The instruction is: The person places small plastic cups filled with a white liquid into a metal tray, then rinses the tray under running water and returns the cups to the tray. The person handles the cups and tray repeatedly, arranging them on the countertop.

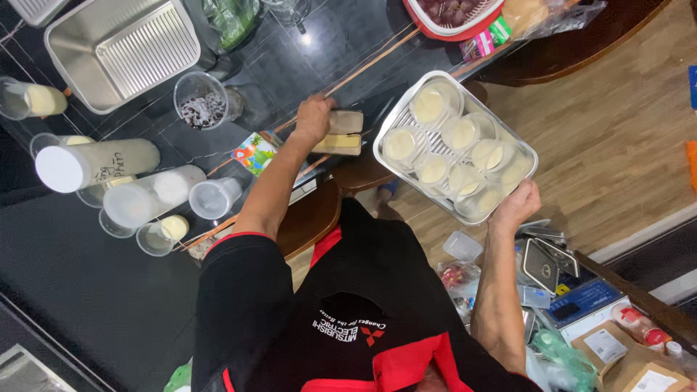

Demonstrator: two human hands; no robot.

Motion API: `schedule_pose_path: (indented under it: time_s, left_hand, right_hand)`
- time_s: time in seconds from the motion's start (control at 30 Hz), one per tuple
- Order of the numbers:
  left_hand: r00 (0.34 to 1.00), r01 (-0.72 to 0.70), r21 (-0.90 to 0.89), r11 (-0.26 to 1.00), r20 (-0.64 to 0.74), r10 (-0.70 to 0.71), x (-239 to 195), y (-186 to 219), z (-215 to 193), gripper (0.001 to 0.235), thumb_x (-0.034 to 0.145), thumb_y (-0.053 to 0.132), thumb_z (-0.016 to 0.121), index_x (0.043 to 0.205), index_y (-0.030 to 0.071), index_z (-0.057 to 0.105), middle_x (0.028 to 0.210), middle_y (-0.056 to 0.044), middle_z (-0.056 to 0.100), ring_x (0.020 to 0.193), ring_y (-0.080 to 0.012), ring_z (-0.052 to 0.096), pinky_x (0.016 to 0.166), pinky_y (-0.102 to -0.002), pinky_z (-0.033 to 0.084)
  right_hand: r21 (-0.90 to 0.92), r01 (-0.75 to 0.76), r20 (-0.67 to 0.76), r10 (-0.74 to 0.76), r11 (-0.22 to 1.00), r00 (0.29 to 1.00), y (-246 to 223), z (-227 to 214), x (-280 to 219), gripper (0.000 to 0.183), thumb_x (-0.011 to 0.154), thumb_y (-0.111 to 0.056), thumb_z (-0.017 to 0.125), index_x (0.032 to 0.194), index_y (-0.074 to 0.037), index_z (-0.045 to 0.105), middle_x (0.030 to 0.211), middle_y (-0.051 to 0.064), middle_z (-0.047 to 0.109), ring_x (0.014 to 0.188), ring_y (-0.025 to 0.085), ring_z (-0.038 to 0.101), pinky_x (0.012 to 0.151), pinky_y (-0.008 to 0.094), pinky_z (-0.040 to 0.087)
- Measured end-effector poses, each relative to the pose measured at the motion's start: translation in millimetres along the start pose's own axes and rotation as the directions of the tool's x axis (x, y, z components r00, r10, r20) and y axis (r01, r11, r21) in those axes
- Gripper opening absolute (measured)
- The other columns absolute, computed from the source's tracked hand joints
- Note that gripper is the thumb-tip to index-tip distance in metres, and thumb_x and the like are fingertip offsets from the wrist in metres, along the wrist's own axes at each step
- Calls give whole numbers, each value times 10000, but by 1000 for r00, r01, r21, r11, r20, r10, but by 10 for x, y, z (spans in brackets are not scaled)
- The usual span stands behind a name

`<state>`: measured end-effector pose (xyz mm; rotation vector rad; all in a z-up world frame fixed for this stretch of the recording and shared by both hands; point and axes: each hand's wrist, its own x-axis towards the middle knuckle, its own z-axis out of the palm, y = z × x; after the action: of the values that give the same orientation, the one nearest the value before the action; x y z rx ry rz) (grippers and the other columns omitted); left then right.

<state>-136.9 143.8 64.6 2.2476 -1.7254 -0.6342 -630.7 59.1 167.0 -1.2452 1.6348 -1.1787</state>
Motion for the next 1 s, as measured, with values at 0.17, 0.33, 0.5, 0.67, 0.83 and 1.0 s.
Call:
schedule_pose_path:
  time_s: [0.17, 0.33, 0.5, 0.67, 0.83, 1.0]
  left_hand:
    - [993, 112, 23, 993, 34, -113, -320, -180, 196, 326, 750, -35, 689, 1036, 112, 737, 1090, -177, 657, 1071, -379, 643, 885, -457, 544]
    - [986, 163, 148, 975, 20, -168, -421, -243, 226, 288, 789, -6, 691, 1071, 49, 705, 1136, -188, 654, 1088, -382, 642, 882, -474, 556]
    - [975, 217, 227, 949, -13, -220, -333, -307, 165, 304, 791, 41, 700, 1095, 53, 700, 1124, -180, 655, 1091, -366, 628, 841, -491, 552]
    - [978, 208, 278, 938, -35, -207, -201, -277, -9, 228, 846, 78, 696, 1072, 93, 722, 1124, -150, 660, 1092, -344, 630, 856, -492, 542]
    - [980, 198, 357, 913, -49, -193, -90, -62, -255, 245, 789, 99, 710, 1033, 89, 729, 1099, -152, 659, 1069, -341, 627, 872, -500, 522]
    - [971, 69, -384, 921, -187, -151, 66, 463, -290, 253, 935, 131, 679, 1168, 48, 731, 1196, -161, 687, 1132, -367, 652, 993, -455, 536]
  right_hand:
    - [-10, 6, 8, -6, 1000, 1000, -3, 11, 3, 254, 1003, -134, 485, 825, 12, 591, 823, -9, 597, 773, 92, 508, 702, 281, 458]
    - [57, -35, 2, 35, 998, 999, -86, 38, -19, 232, 1004, -138, 492, 865, 17, 595, 861, 3, 605, 796, 104, 524, 729, 284, 480]
    - [75, -42, 5, 42, 996, 999, -156, 65, -33, 231, 995, -141, 489, 876, 18, 607, 872, 10, 622, 802, 108, 541, 741, 282, 496]
    - [91, -22, 20, 20, 996, 1000, -140, 51, -34, 240, 1006, -139, 486, 848, 19, 575, 849, 9, 603, 783, 110, 518, 715, 288, 471]
    - [17, -14, -5, 15, 1000, 1000, -84, 43, -13, 246, 1002, -143, 493, 832, 8, 586, 818, -2, 594, 771, 95, 516, 701, 280, 471]
    - [-3, -8, -15, 8, 1000, 1000, -46, 4, -27, 249, 1014, -146, 493, 832, 7, 567, 801, -10, 556, 748, 93, 471, 670, 291, 428]
